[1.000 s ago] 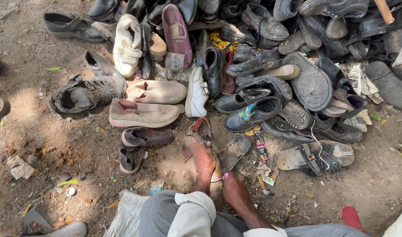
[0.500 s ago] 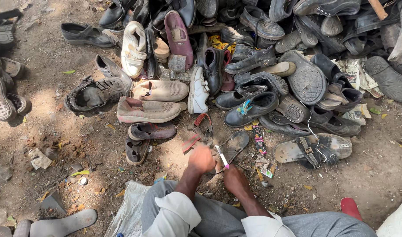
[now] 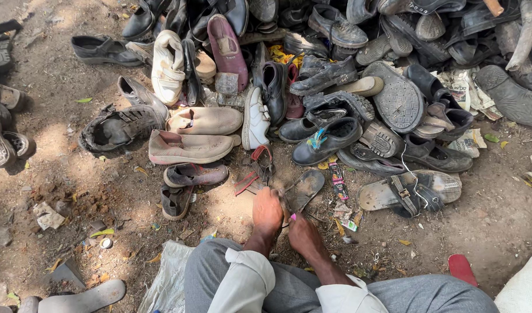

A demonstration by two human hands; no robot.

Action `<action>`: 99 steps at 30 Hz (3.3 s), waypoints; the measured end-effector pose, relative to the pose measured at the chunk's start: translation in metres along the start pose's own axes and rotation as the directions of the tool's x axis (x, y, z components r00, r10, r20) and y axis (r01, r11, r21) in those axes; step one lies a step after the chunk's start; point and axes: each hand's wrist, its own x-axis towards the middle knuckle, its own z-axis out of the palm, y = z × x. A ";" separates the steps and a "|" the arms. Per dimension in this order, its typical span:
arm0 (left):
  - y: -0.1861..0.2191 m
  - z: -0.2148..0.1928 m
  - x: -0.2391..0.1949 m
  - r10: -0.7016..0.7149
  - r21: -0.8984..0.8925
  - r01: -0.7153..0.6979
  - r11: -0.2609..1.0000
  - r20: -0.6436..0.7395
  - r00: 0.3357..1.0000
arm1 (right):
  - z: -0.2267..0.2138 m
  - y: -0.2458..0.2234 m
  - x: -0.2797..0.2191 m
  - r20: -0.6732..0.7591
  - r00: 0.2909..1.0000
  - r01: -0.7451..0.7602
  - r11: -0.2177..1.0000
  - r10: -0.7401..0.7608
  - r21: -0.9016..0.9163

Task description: The person uses a knife to trim and prepare the soles of various used shoes and sandals, picking them one by one from a large pile on the ground.

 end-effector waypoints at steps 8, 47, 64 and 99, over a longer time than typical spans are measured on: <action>0.007 0.016 0.017 0.122 -0.173 -0.141 0.975 -0.117 0.986 | -0.011 -0.006 0.039 -0.087 0.993 -0.083 0.994 0.076 -0.075; 0.009 0.013 0.016 -0.059 -0.329 0.047 0.943 -0.028 0.998 | -0.009 -0.019 0.052 -0.247 0.928 0.240 0.955 -0.278 -0.174; 0.012 0.009 0.016 -0.155 -0.489 0.091 0.868 -0.093 0.984 | -0.004 -0.017 -0.003 -0.182 0.945 0.230 0.948 -0.272 -0.218; -0.009 0.018 0.030 -0.325 -0.892 0.408 0.193 0.334 0.885 | 0.015 -0.007 0.001 -0.234 0.970 0.094 0.987 -0.061 0.132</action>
